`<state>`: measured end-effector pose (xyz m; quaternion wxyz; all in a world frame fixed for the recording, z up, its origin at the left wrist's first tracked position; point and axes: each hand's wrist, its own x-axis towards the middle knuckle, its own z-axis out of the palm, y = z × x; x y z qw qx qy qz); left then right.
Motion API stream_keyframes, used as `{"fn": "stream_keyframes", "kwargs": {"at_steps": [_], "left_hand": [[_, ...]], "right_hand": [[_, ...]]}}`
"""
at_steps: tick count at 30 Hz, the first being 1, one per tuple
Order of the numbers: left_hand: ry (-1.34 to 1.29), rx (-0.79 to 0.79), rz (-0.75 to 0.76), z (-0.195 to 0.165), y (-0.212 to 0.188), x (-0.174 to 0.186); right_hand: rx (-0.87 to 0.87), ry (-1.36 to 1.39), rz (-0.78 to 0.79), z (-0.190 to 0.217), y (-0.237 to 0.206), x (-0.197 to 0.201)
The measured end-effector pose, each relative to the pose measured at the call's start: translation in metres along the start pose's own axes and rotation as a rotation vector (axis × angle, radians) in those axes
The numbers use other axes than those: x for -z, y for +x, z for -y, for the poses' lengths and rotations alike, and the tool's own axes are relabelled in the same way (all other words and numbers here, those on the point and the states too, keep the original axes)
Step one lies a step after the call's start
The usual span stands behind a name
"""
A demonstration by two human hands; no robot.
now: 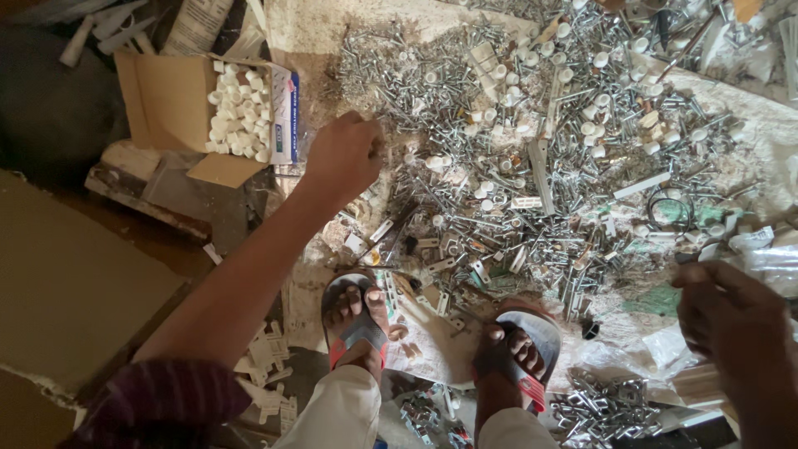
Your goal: The person sorts small white plastic caps from a large mixed pile of metal fasteners and debris on a workbench. They repeatedly pick caps from the pile and place them into a nearby cardboard box, occasionally shifting the pile to access more items.
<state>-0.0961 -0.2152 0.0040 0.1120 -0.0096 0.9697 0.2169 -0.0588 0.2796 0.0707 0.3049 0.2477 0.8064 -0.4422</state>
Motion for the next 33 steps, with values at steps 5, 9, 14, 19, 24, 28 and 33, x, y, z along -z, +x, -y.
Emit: {"fn": "stream_keyframes", "kwargs": {"at_steps": [5,9,14,19,24,28,33], "left_hand": [[-0.328,-0.075,0.115,-0.054,-0.032,0.030],[-0.720,-0.240,0.261,-0.119,-0.072,0.043],[-0.740,-0.480,0.090,-0.196,-0.090,0.040],[-0.466,-0.627,-0.015,-0.230,-0.090,0.048],[-0.459,-0.638,-0.208,-0.226,-0.093,0.064],[-0.605,-0.623,-0.090,-0.220,-0.099,0.063],[-0.486,-0.426,-0.077,-0.185,-0.083,0.049]], "right_hand": [[0.008,0.611,0.218,0.010,-0.009,0.011],[0.114,0.970,0.642,0.018,-0.007,-0.013],[0.586,0.546,0.635,0.025,-0.024,-0.075],[0.200,0.627,0.623,0.022,-0.036,-0.097],[-0.043,0.853,0.645,0.016,-0.032,-0.089],[-0.339,1.047,0.565,0.022,-0.026,-0.083],[-0.150,1.205,1.019,0.035,-0.026,-0.073]]}}
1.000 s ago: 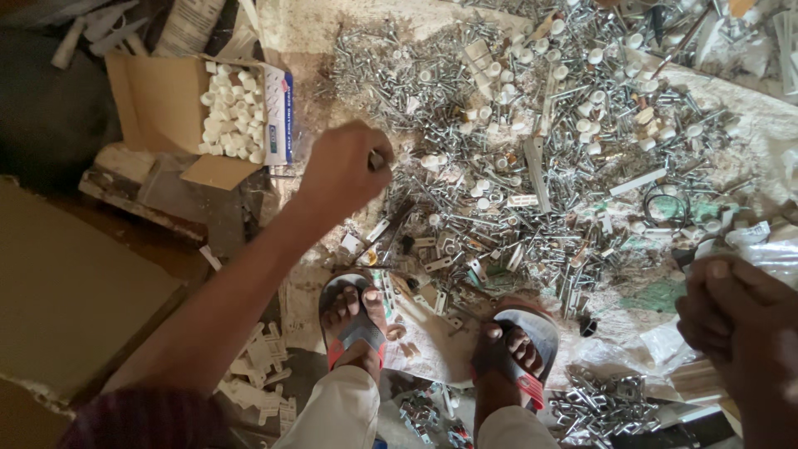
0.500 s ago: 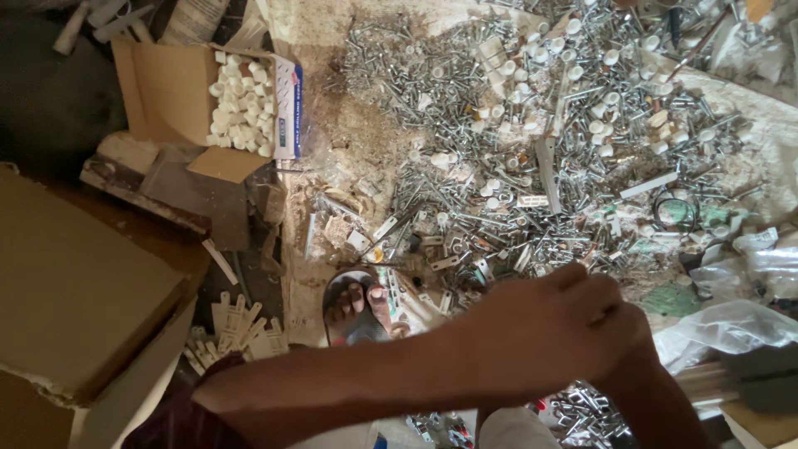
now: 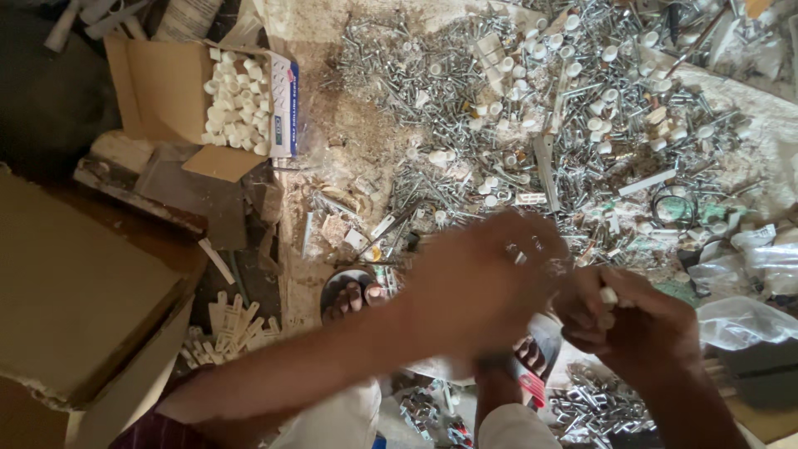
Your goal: The person sorts small white plastic caps from a large mixed pile of metal fasteners and debris on a workbench. They repeatedly pick caps from the pile and place them into a nearby cardboard box, occasionally shifting the pile to access more items.
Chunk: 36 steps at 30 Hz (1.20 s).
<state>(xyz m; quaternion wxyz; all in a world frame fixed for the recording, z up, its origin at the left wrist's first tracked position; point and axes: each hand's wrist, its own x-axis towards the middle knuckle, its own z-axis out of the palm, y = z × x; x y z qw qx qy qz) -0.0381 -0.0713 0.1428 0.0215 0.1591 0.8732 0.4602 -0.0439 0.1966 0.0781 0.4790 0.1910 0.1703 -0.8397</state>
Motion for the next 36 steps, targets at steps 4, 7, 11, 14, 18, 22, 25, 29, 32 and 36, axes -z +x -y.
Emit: {"fn": "stream_keyframes", "kwargs": {"at_steps": [4,7,11,14,18,22,25,29,32,36], "left_hand": [[0.228,0.263,-0.108,0.090,0.017,0.006],[0.384,0.324,-0.025,0.135,0.006,-0.001],[0.519,0.283,0.066,0.163,0.002,-0.020],[0.539,0.358,0.124,0.175,0.011,-0.030],[0.559,0.291,0.103,0.182,0.015,-0.034],[0.451,0.253,0.084,0.185,0.014,-0.038],[0.306,0.318,0.057,0.185,0.017,-0.039],[0.093,0.422,-0.038,0.176,0.016,-0.033],[-0.082,0.381,-0.140,0.164,0.001,-0.020],[0.051,0.328,-0.115,0.162,-0.001,-0.011]], "right_hand": [[0.111,-0.250,-0.210,0.010,-0.010,-0.003],[0.139,-0.249,-0.264,0.014,-0.015,-0.002],[0.128,-0.275,-0.341,0.015,-0.017,0.001],[0.129,-0.299,-0.339,0.016,-0.017,0.003],[0.137,-0.281,-0.301,0.018,-0.019,0.008],[0.119,-0.289,-0.316,0.016,-0.019,0.012],[0.131,-0.283,-0.308,0.016,-0.020,0.012],[0.153,-0.287,-0.312,0.020,-0.025,0.009],[0.145,-0.266,-0.329,0.022,-0.026,0.008],[0.158,-0.250,-0.289,0.021,-0.025,0.007]]}}
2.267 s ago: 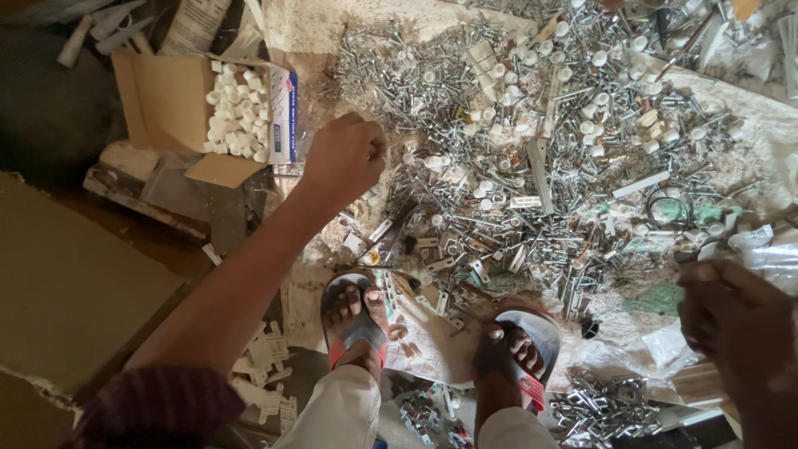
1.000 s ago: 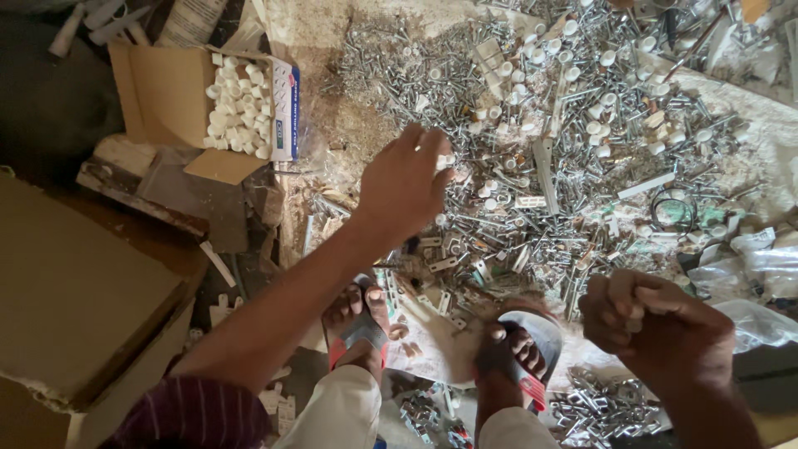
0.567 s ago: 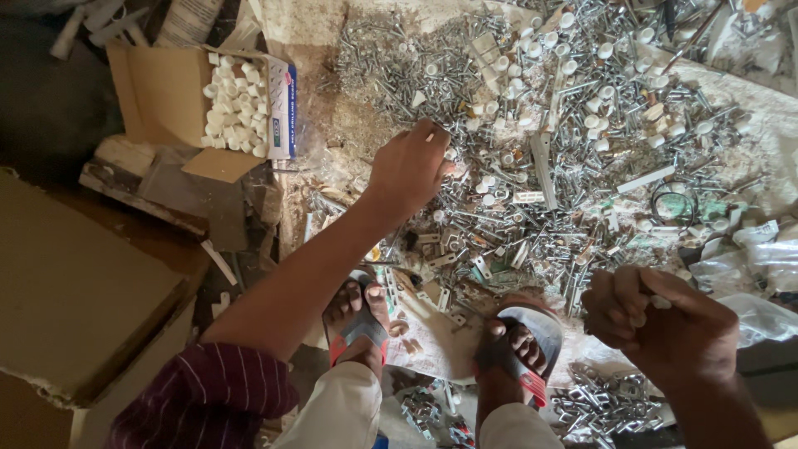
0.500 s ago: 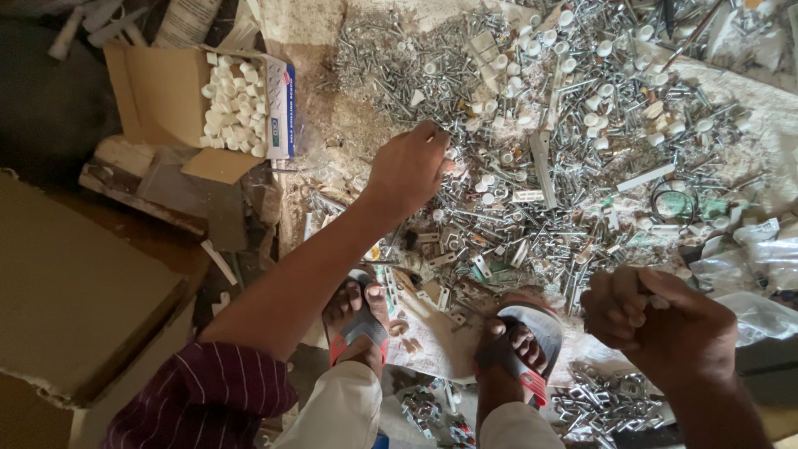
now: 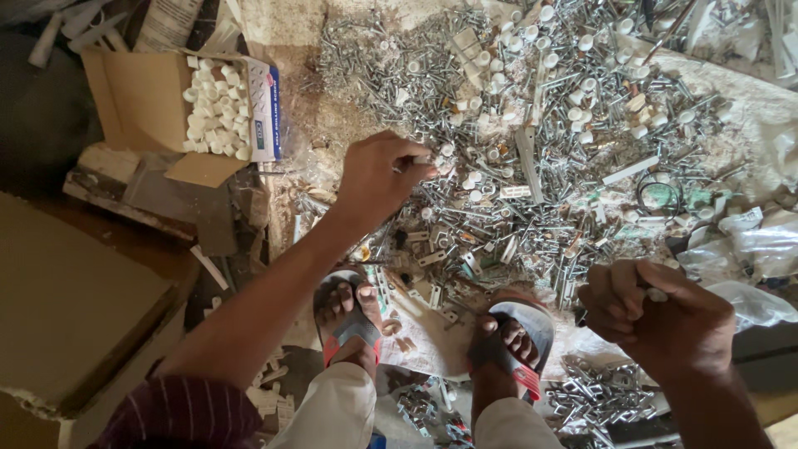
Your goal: The person sorts small white plastic caps from a large mixed pile of metal fasteners and debris on a workbench. They repeatedly pick caps from the pile and place them into a nearby cardboard box, occasionally shifting the pile to access more items.
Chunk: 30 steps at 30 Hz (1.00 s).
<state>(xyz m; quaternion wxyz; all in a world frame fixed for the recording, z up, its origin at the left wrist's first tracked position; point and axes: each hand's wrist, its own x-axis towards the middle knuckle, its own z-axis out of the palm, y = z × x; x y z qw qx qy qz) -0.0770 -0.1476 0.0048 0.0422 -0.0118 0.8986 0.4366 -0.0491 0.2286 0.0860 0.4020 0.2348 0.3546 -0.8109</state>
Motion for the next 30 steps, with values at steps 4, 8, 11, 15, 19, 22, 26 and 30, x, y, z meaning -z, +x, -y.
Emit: {"fn": "stream_keyframes", "kwargs": {"at_steps": [4,8,11,15,19,22,26,30], "left_hand": [[0.077,-0.046,0.048,0.003,0.020,-0.027],[0.210,-0.121,0.023,0.012,0.029,-0.044],[0.325,-0.217,0.010,0.015,0.031,-0.042],[0.194,-0.052,0.117,0.004,0.033,-0.031],[-0.095,0.061,0.197,-0.028,0.005,-0.009],[-0.347,-0.119,0.222,-0.071,-0.035,-0.001],[-0.122,-0.325,0.354,-0.137,-0.071,-0.010],[-0.119,-0.713,0.342,-0.184,-0.080,-0.013]], "right_hand": [[0.000,-0.004,0.011,-0.001,0.001,-0.003],[0.008,-0.016,0.041,0.000,0.003,-0.005],[0.003,-0.024,0.031,-0.001,0.004,-0.004],[0.011,-0.010,0.024,-0.001,0.001,0.003],[0.011,0.038,0.004,-0.001,-0.002,0.010],[-0.011,0.031,0.046,-0.004,0.001,0.011],[-0.088,0.052,0.146,-0.020,0.013,0.005],[-0.226,-0.118,-0.102,-0.034,0.019,-0.004]]}}
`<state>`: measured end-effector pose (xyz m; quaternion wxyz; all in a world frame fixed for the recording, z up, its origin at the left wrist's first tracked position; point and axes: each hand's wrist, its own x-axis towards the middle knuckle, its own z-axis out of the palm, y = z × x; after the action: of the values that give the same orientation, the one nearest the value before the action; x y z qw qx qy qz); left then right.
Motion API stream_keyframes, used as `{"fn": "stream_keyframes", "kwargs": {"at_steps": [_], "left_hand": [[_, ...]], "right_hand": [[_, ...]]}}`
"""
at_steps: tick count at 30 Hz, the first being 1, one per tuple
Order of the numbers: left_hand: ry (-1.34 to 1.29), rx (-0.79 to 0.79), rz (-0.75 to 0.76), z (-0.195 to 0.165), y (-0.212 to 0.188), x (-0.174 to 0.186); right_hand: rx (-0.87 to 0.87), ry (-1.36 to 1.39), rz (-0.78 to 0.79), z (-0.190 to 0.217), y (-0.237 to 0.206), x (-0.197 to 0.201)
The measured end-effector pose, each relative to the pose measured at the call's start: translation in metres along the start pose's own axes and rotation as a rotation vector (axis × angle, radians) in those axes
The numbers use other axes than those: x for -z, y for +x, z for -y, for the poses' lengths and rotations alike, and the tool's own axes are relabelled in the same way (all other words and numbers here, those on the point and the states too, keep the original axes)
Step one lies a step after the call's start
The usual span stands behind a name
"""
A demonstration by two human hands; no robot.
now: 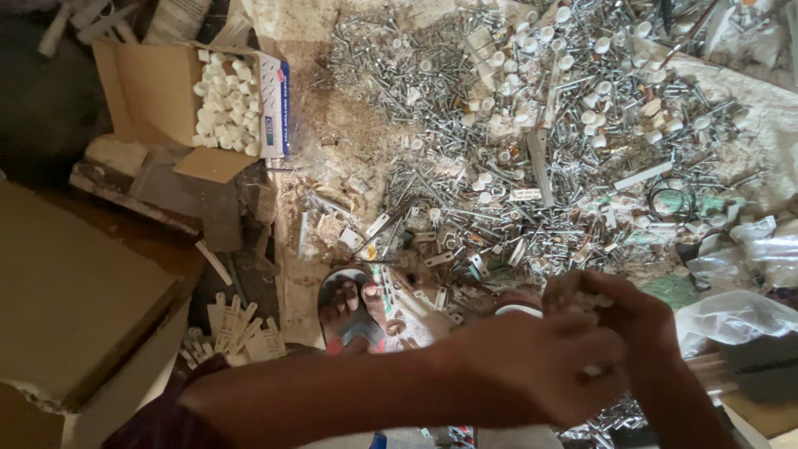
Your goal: The person sorts small white plastic caps from a large mixed pile of metal fasteners and debris on a workbench. They repeatedly pick caps from the pile and place them into a nearby cardboard box, occasionally shifting the pile to access more items.
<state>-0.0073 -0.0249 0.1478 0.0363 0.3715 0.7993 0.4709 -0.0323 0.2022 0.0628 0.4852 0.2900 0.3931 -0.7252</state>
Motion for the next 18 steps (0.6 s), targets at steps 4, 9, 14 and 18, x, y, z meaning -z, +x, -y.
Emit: {"fn": "stream_keyframes", "kwargs": {"at_steps": [4,9,14,18], "left_hand": [[0.122,0.030,-0.166,-0.007,0.021,0.001],[0.236,0.115,-0.225,-0.002,0.019,0.014],[0.033,0.160,-0.198,-0.001,0.008,0.023],[0.198,0.551,-0.017,0.060,-0.013,0.047]], "right_hand": [[0.214,-0.296,0.085,-0.012,0.004,-0.007],[0.310,-0.421,0.081,-0.025,0.003,-0.003],[0.448,-0.472,0.148,-0.023,0.001,0.011],[0.057,0.197,0.377,-0.016,0.011,0.016]]}}
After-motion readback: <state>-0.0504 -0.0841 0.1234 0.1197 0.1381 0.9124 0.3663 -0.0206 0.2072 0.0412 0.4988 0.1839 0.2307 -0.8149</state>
